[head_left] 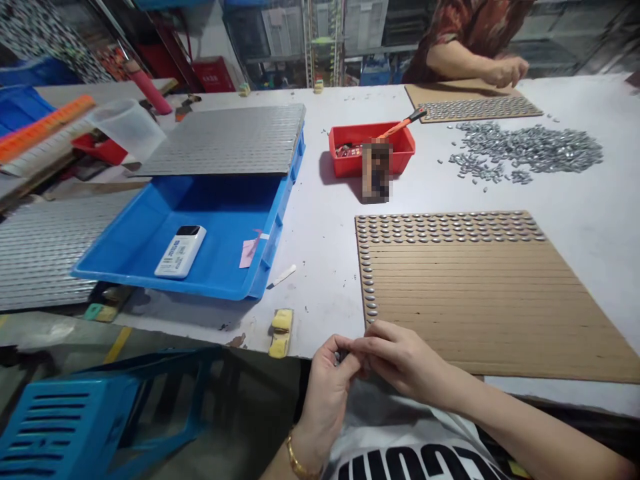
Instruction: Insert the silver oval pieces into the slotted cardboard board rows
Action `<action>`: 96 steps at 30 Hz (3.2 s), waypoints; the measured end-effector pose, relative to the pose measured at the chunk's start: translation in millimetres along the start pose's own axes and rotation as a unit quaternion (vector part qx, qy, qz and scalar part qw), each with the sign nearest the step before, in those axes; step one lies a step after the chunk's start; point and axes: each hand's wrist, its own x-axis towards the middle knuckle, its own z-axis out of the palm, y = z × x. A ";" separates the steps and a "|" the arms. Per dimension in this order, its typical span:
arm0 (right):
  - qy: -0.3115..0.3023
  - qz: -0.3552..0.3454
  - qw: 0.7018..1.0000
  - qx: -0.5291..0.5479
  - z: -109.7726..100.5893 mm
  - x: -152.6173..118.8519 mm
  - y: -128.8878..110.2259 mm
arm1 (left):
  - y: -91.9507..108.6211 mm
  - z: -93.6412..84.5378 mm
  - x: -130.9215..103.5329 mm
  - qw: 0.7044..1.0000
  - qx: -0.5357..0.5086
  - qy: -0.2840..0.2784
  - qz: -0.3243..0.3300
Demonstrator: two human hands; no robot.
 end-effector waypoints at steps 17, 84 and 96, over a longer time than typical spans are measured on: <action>0.086 0.016 0.996 -0.003 -13.7 -30.6 7.1 | 23.6 -6.1 -9.5 0.995 -0.083 0.044 -0.020; 0.106 0.014 0.992 -0.068 5.9 -53.6 16.9 | 16.3 -10.5 -12.4 0.996 -0.055 0.069 -0.006; 0.080 -0.039 0.979 -0.184 22.2 -52.5 22.6 | 2.1 -15.7 -14.2 0.998 -0.040 0.053 0.003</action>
